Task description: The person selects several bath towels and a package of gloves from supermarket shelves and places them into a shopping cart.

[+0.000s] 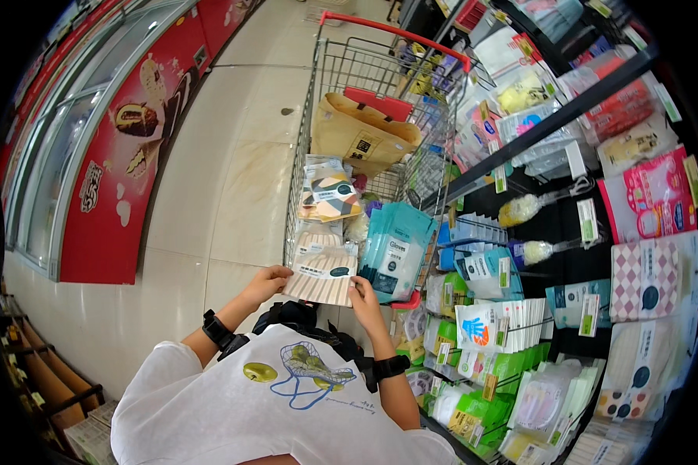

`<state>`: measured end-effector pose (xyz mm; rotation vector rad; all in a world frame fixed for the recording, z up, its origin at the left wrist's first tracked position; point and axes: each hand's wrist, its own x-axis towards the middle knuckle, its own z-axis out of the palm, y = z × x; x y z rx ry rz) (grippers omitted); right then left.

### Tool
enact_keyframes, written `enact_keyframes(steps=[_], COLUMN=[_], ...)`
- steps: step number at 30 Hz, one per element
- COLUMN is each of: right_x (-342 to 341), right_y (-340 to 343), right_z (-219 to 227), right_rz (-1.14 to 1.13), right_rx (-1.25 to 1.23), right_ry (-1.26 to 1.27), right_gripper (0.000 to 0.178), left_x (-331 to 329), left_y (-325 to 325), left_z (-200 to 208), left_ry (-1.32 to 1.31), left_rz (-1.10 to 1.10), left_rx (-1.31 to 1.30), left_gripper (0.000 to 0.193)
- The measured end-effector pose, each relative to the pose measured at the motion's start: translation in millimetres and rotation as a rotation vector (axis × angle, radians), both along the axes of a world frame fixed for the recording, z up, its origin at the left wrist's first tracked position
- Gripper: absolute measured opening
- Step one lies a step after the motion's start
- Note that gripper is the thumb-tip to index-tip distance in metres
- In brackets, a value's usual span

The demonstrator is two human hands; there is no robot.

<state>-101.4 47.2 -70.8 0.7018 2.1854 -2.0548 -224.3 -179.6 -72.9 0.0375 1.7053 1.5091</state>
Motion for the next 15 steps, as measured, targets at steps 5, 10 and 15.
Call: enact_keyframes(steps=[5,10,15], right_x=[-11,-18,-6], right_y=[2,-5,3], right_z=[-19,-5,-20], right_rz=[0.040,0.046,0.067], right_rx=[-0.106,-0.140,-0.245], right_ry=[-0.196,-0.325,-0.288], right_gripper=[0.032,0.043,0.044], left_x=[5,7,4], left_y=[0,2,7], left_z=[-17,-19,-7], left_ry=[0.115,0.058,-0.125], left_rz=[0.007,-0.015,-0.017], left_rx=[-0.049,-0.123,-0.091], left_gripper=[0.033,0.033,0.032])
